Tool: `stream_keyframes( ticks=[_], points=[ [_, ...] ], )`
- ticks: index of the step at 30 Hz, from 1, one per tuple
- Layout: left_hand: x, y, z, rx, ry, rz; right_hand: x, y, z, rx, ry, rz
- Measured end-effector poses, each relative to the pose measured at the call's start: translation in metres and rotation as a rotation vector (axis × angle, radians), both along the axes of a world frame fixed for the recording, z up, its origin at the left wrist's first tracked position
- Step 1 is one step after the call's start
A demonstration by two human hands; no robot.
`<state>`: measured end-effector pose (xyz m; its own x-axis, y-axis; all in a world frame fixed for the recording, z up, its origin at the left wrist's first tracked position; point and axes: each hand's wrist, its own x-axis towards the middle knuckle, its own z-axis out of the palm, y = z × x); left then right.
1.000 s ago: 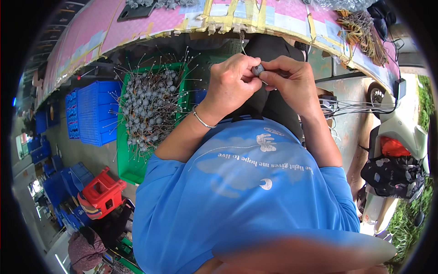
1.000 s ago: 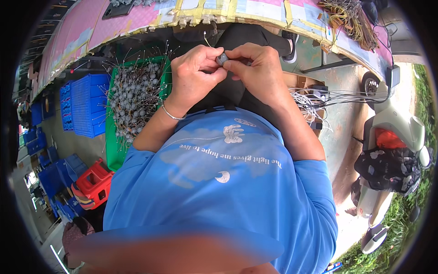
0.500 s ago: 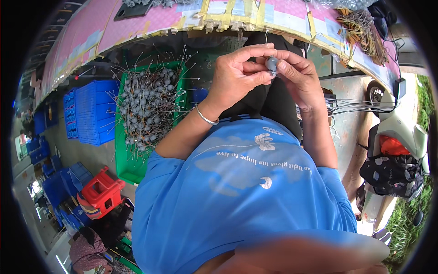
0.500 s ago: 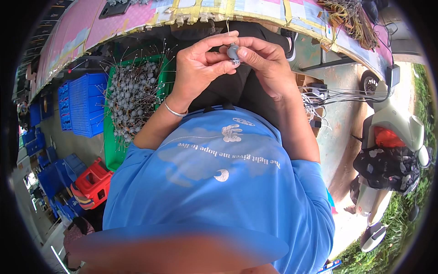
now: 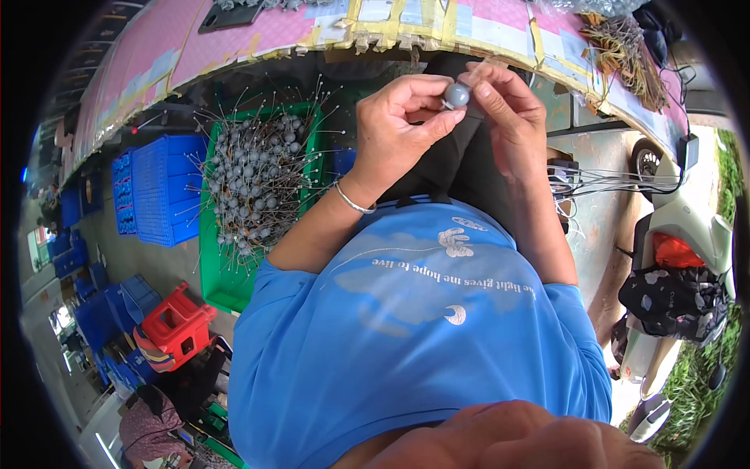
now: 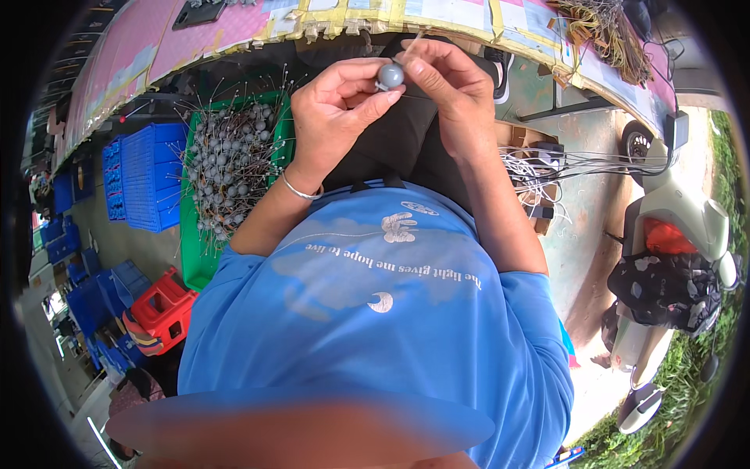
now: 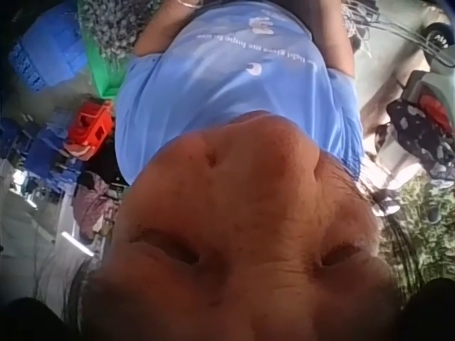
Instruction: Assembling small components onto a wire or rod at a workbench.
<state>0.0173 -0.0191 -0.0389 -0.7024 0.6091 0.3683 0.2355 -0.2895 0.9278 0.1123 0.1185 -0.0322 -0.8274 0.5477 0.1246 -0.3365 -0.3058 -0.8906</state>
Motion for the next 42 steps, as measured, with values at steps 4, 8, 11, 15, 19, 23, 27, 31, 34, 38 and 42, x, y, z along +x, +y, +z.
stream_keyframes(
  ticks=[4, 8, 11, 15, 19, 23, 27, 31, 34, 38, 42],
  points=[
    [0.004, -0.010, 0.016, -0.063, -0.025, -0.016, 0.002, 0.011, -0.003, 0.082, -0.021, 0.017],
    [0.001, -0.019, 0.021, -0.139, 0.063, 0.017, 0.000, 0.002, 0.001, 0.147, -0.027, -0.021],
    [-0.005, -0.025, 0.013, -0.030, 0.359, 0.078, -0.006, -0.006, 0.000, 0.073, -0.069, -0.081],
    [-0.009, -0.070, 0.033, -0.240, -0.034, 0.156, -0.012, -0.012, 0.000, 0.085, -0.217, 0.193],
    [-0.046, -0.167, 0.038, -0.547, -0.132, 0.484, 0.002, 0.011, -0.017, 0.147, -0.248, 0.069],
    [-0.077, -0.256, 0.019, -0.959, 0.054, 0.610, 0.031, 0.054, -0.038, 0.344, -0.286, -0.457],
    [-0.085, -0.237, 0.007, -0.931, 0.224, 0.684, 0.057, 0.086, -0.037, 0.323, -0.268, -0.817],
    [-0.087, -0.117, 0.012, -0.548, 0.402, 0.598, 0.070, 0.121, -0.041, -0.202, -0.237, -0.732],
    [-0.098, -0.032, 0.020, -0.366, 0.612, 0.440, 0.080, 0.145, -0.059, -0.423, -0.112, -0.562],
    [-0.128, 0.041, 0.034, -0.392, 0.694, 0.389, 0.063, 0.113, -0.039, -0.362, -0.061, -0.380],
    [-0.138, 0.094, 0.067, -0.660, 0.849, 0.367, 0.038, 0.071, -0.027, -0.155, -0.293, -0.196]
  ],
)
